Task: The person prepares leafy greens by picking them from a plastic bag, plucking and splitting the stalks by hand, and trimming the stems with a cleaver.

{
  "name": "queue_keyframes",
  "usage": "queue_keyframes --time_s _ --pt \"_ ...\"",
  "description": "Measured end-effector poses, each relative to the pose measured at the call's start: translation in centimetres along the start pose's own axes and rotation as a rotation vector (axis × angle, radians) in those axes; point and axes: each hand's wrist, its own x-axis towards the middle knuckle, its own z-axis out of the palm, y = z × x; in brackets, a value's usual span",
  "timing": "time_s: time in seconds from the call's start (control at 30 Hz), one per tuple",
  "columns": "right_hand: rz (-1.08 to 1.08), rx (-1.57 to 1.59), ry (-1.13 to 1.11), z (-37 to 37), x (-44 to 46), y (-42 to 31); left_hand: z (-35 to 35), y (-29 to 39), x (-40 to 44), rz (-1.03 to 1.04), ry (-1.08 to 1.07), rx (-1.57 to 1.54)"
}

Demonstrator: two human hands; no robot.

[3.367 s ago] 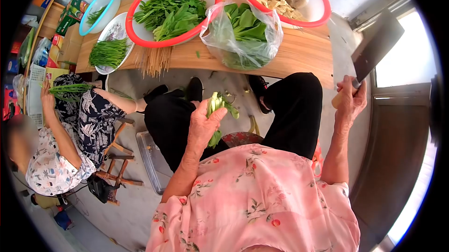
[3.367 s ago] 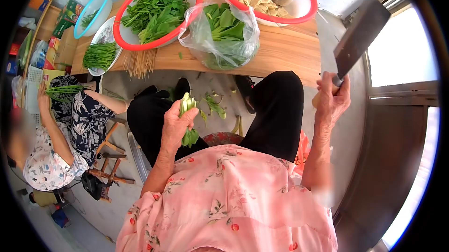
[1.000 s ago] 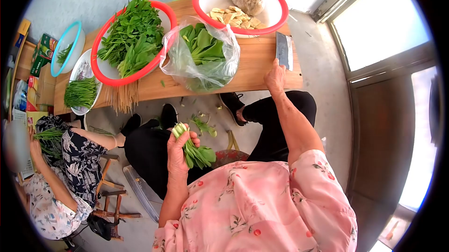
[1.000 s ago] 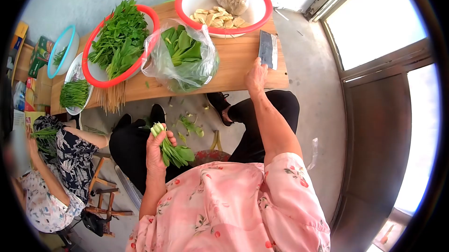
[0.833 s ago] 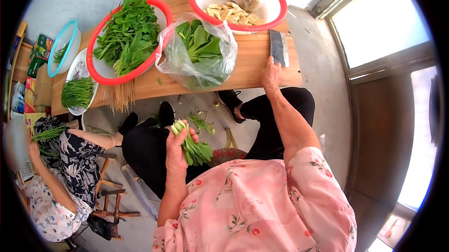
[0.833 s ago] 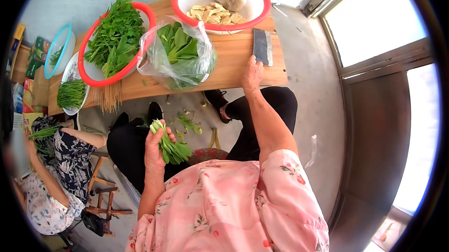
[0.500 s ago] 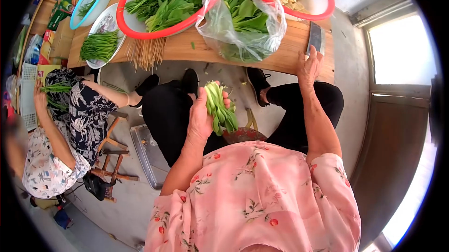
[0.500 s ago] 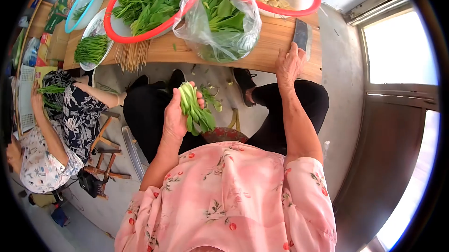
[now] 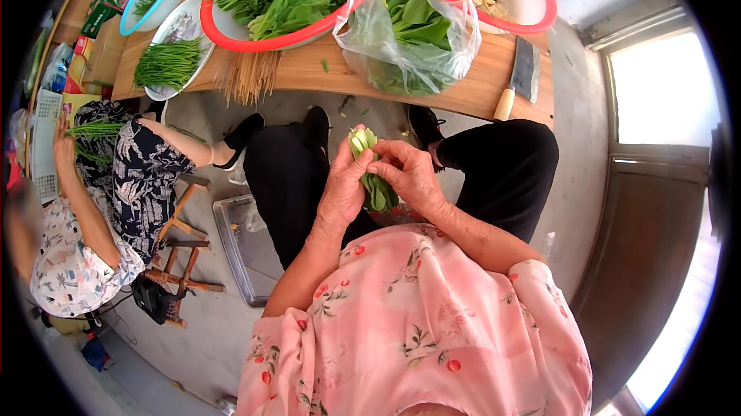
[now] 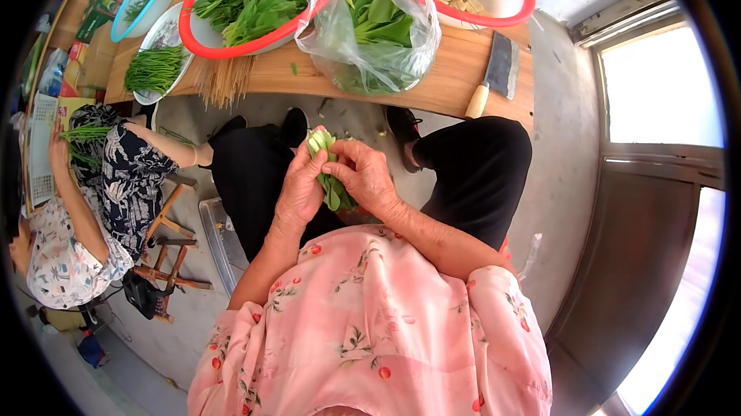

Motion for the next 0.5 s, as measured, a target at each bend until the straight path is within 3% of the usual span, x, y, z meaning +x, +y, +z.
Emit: queue_keyframes --time_s 0.17,0.5 --pt "-0.021 -0.047 -0.032 -0.12 0.07 -0.01 0.55 0.81 -0.45 -0.120 -0.072 -0.096" --pt "0.174 0.033 -0.078 -0.16 -0.18 0.22 0.20 0.37 -0.38 -0.038 -0.139 0.091"
